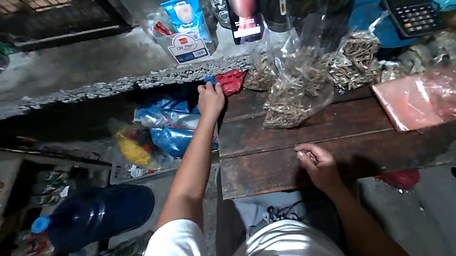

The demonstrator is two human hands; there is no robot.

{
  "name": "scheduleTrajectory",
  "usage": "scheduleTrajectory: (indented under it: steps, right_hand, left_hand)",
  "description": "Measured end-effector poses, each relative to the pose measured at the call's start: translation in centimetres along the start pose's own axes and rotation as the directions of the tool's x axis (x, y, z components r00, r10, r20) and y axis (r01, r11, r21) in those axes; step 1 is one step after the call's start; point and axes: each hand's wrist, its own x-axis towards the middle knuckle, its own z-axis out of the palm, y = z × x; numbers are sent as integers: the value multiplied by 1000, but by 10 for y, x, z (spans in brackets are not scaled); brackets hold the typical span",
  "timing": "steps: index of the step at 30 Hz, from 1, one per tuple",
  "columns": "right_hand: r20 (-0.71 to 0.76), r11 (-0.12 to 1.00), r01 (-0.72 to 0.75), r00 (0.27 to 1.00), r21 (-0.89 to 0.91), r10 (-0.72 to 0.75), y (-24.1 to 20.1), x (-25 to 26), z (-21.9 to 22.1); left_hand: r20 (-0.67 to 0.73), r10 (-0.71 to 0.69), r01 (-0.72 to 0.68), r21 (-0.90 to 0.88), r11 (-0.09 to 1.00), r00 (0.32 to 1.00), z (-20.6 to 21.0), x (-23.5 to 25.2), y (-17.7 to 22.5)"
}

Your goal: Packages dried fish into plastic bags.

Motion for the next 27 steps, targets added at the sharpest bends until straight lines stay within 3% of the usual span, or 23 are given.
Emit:
scheduleTrajectory:
  steps: [5, 8, 13, 17, 19, 21, 23, 25, 27]
  right_hand:
    - [17, 999, 31, 999, -9, -31, 3, 0, -1]
    - [3, 999, 42, 999, -5, -42, 3, 0, 0]
    - [8, 1000, 5, 1000, 23, -5, 5, -1, 0]
    - [-26, 963, -105, 993, 249, 115, 2, 1, -7]
    - [-93, 949, -132, 982, 287, 164, -5, 14, -16]
    - [-148, 972, -131, 976, 197, 162, -12, 35, -32]
    - [-121, 992, -101, 987, 76, 110, -20, 62, -46]
    - [-32, 998, -52, 998, -32, 51, -28, 89, -53]
    - [73, 996, -2, 997, -92, 9, -38, 109, -60]
  left_hand:
    - [-23, 84, -70, 363, 929, 996, -5, -9, 22]
    - [0, 168, -148, 469, 871, 986, -3, -6, 27]
    - [38, 246, -234, 469, 852, 969, -6, 3, 25]
    - [-18, 307, -289, 288, 913, 952, -23, -16, 22]
    - [-95, 449, -436, 129, 891, 888, -35, -41, 28]
    - [-160, 648, -658, -16, 753, 745, -45, -68, 44]
    - [-117, 794, -802, -100, 588, 597, -50, -92, 66]
    - [58, 819, -813, -98, 574, 571, -55, -112, 91]
    - [194, 774, -785, -29, 618, 602, -55, -120, 107]
